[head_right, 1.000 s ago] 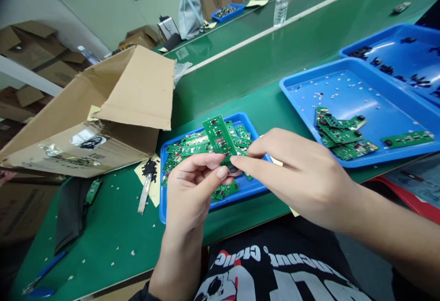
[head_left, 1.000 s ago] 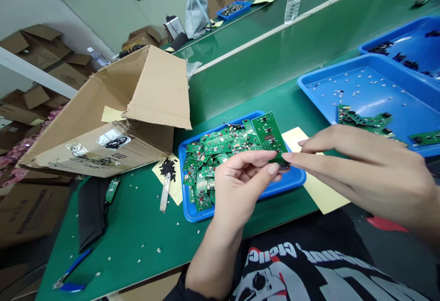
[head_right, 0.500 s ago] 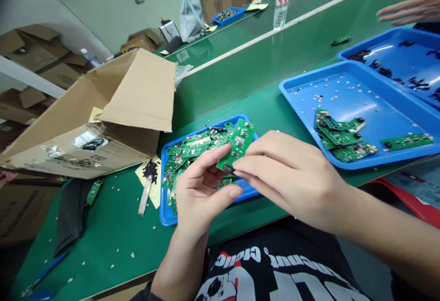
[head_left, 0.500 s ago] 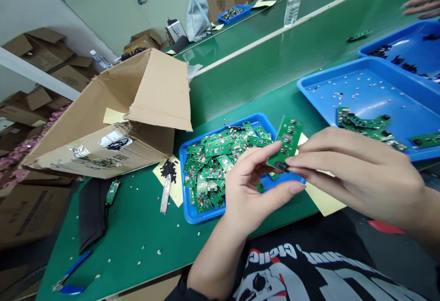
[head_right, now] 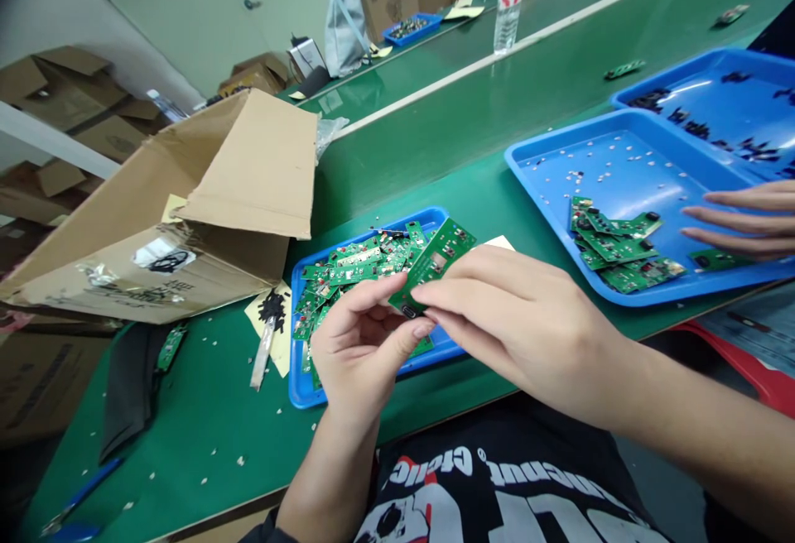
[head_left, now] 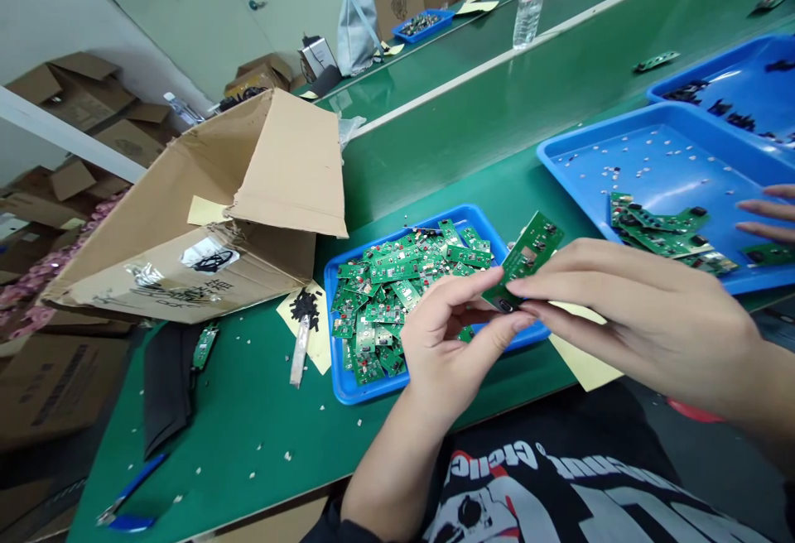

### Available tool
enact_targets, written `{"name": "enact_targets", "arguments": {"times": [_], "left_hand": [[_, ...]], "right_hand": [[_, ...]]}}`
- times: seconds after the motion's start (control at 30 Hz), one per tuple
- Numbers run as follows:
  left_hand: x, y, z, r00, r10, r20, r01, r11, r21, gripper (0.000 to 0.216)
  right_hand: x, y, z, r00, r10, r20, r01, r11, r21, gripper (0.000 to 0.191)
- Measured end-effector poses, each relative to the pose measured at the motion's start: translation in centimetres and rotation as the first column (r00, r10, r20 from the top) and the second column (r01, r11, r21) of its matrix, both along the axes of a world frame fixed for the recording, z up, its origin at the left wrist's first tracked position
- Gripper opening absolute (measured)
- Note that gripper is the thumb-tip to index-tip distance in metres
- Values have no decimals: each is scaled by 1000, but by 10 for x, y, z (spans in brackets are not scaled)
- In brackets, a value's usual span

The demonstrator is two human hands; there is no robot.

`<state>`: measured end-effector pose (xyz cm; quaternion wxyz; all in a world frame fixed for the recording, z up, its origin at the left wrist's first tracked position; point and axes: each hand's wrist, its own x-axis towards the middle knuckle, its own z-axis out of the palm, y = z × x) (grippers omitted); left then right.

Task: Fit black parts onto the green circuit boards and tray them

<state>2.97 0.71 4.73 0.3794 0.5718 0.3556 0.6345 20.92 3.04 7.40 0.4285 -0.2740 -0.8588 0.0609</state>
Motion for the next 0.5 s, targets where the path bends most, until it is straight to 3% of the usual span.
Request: {"name": "enact_targets", "arguments": {"times": [0.2, 0.5], "left_hand": [[-2, -2, 4, 999, -17, -33, 16, 1000, -14, 34], [-4, -2, 1, 998, 22, -66, -27, 998, -64, 27]], "right_hand": [[1, 4, 2, 1000, 23, 6, -23, 999, 34, 11], [2, 1, -5, 1000, -2, 20, 1, 998, 61, 17]]}}
